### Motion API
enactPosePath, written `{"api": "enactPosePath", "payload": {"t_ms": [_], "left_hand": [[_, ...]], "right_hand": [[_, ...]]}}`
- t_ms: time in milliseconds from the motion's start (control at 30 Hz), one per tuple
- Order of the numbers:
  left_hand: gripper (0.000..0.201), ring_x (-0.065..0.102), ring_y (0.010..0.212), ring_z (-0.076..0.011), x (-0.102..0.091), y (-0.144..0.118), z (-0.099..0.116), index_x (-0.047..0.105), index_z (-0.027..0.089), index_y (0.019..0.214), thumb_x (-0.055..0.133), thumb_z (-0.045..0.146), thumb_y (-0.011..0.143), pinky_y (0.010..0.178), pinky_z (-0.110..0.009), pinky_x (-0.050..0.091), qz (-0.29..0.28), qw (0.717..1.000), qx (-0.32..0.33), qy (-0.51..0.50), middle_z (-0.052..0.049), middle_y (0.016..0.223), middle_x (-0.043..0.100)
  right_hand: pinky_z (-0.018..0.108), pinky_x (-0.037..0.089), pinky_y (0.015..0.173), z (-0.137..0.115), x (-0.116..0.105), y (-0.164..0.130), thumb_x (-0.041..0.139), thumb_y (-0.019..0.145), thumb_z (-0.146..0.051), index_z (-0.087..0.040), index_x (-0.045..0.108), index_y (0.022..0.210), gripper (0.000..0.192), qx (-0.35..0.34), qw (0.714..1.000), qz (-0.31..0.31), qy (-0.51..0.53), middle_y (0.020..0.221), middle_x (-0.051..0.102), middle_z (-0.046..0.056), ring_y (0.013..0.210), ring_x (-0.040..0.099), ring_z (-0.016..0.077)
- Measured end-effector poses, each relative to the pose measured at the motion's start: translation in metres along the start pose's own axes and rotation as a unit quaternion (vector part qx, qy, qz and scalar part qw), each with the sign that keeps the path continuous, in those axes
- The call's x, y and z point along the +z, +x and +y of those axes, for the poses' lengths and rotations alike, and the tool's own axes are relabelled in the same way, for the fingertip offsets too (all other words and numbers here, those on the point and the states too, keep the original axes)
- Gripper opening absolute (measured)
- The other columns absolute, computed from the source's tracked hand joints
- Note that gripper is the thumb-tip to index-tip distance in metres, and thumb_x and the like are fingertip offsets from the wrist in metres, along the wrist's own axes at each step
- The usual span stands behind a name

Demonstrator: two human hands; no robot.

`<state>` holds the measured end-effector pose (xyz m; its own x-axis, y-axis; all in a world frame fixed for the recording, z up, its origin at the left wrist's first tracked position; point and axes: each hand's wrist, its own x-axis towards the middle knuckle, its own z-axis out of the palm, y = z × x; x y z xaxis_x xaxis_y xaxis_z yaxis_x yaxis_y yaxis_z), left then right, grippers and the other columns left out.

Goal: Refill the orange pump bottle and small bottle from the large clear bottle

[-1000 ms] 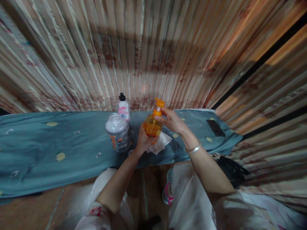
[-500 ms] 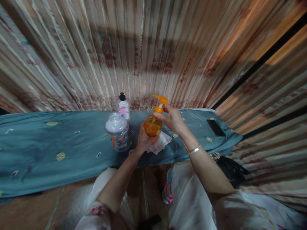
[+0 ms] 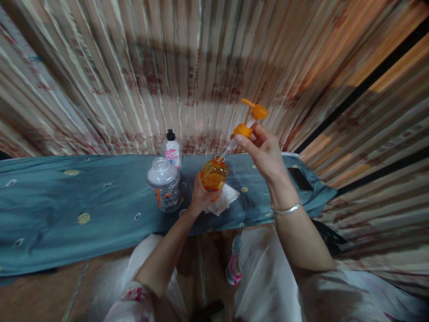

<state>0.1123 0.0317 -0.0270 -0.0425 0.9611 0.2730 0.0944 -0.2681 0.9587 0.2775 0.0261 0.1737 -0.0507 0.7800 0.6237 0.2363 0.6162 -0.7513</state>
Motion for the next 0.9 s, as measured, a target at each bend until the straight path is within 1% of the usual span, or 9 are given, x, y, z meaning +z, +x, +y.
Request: {"api": "enactPosePath", "payload": {"t_ms": [200, 300, 400, 467, 600, 633, 767, 900], "left_hand": [[0.096, 0.062, 0.128, -0.0359, 0.001, 0.0, 0.0, 0.049, 0.022, 0.132, 0.097, 0.028, 0.049, 0.111, -0.052, 0.046, 0.004, 1.0, -0.004, 0.005, -0.012, 0.13, 0.063], [0.094, 0.063, 0.126, -0.0353, 0.0, -0.001, 0.002, 0.05, 0.023, 0.131, 0.097, 0.029, 0.05, 0.109, -0.051, 0.048, 0.004, 1.0, -0.007, 0.008, -0.011, 0.128, 0.064], [0.092, 0.063, 0.124, -0.0349, -0.001, -0.002, 0.004, 0.051, 0.023, 0.13, 0.097, 0.029, 0.051, 0.108, -0.051, 0.049, 0.003, 1.0, -0.01, 0.012, -0.011, 0.127, 0.064], [0.092, 0.063, 0.124, -0.0342, -0.001, -0.002, 0.005, 0.05, 0.024, 0.13, 0.096, 0.029, 0.051, 0.108, -0.051, 0.049, 0.001, 1.0, -0.012, 0.014, -0.011, 0.128, 0.064], [0.093, 0.063, 0.126, -0.0355, 0.0, -0.001, 0.007, 0.049, 0.022, 0.131, 0.096, 0.029, 0.05, 0.11, -0.053, 0.048, 0.0, 1.0, -0.019, 0.02, -0.013, 0.129, 0.064], [0.093, 0.063, 0.127, -0.0362, 0.0, -0.001, 0.008, 0.049, 0.021, 0.13, 0.096, 0.029, 0.05, 0.11, -0.053, 0.048, 0.0, 1.0, -0.021, 0.022, -0.013, 0.129, 0.064], [0.094, 0.063, 0.127, -0.0375, 0.0, 0.0, 0.008, 0.049, 0.019, 0.13, 0.096, 0.027, 0.048, 0.11, -0.054, 0.048, 0.001, 0.999, -0.023, 0.024, -0.014, 0.127, 0.064], [0.095, 0.063, 0.126, -0.0377, 0.0, -0.001, 0.009, 0.05, 0.018, 0.131, 0.096, 0.024, 0.048, 0.11, -0.053, 0.048, 0.003, 1.0, -0.022, 0.021, -0.015, 0.127, 0.063]], "right_hand": [[0.036, 0.064, 0.087, -0.002, -0.012, 0.013, 0.079, 0.085, -0.066, -0.024, 0.066, 0.098, 0.046, -0.021, 0.999, 0.023, -0.016, 0.093, 0.075, 0.001, 0.098, 0.075, 0.0207], [0.038, 0.064, 0.089, -0.008, -0.019, 0.021, 0.078, 0.088, -0.062, -0.025, 0.066, 0.099, 0.041, -0.048, 0.998, 0.035, -0.022, 0.093, 0.075, 0.001, 0.099, 0.075, 0.0205], [0.038, 0.064, 0.089, -0.016, -0.027, 0.028, 0.078, 0.089, -0.06, -0.025, 0.066, 0.098, 0.038, -0.082, 0.995, 0.057, -0.021, 0.095, 0.075, 0.001, 0.095, 0.075, 0.0194], [0.039, 0.064, 0.088, -0.02, -0.031, 0.033, 0.076, 0.091, -0.06, -0.027, 0.067, 0.098, 0.035, -0.09, 0.993, 0.065, -0.034, 0.095, 0.074, 0.0, 0.093, 0.075, 0.0197], [0.038, 0.065, 0.086, -0.022, -0.032, 0.037, 0.079, 0.087, -0.061, -0.027, 0.065, 0.087, 0.037, -0.114, 0.985, 0.094, -0.087, 0.085, 0.07, -0.002, 0.093, 0.075, 0.0211], [0.038, 0.065, 0.086, -0.022, -0.031, 0.037, 0.079, 0.087, -0.062, -0.027, 0.065, 0.087, 0.038, -0.12, 0.984, 0.094, -0.091, 0.085, 0.07, -0.002, 0.095, 0.075, 0.0214], [0.037, 0.065, 0.084, -0.023, -0.03, 0.035, 0.073, 0.091, -0.063, -0.026, 0.066, 0.097, 0.038, -0.12, 0.987, 0.077, -0.079, 0.093, 0.073, 0.0, 0.102, 0.074, 0.0222], [0.037, 0.065, 0.084, -0.027, -0.033, 0.034, 0.075, 0.09, -0.062, -0.026, 0.066, 0.095, 0.037, -0.133, 0.981, 0.102, -0.097, 0.089, 0.07, -0.001, 0.101, 0.074, 0.023]]}}
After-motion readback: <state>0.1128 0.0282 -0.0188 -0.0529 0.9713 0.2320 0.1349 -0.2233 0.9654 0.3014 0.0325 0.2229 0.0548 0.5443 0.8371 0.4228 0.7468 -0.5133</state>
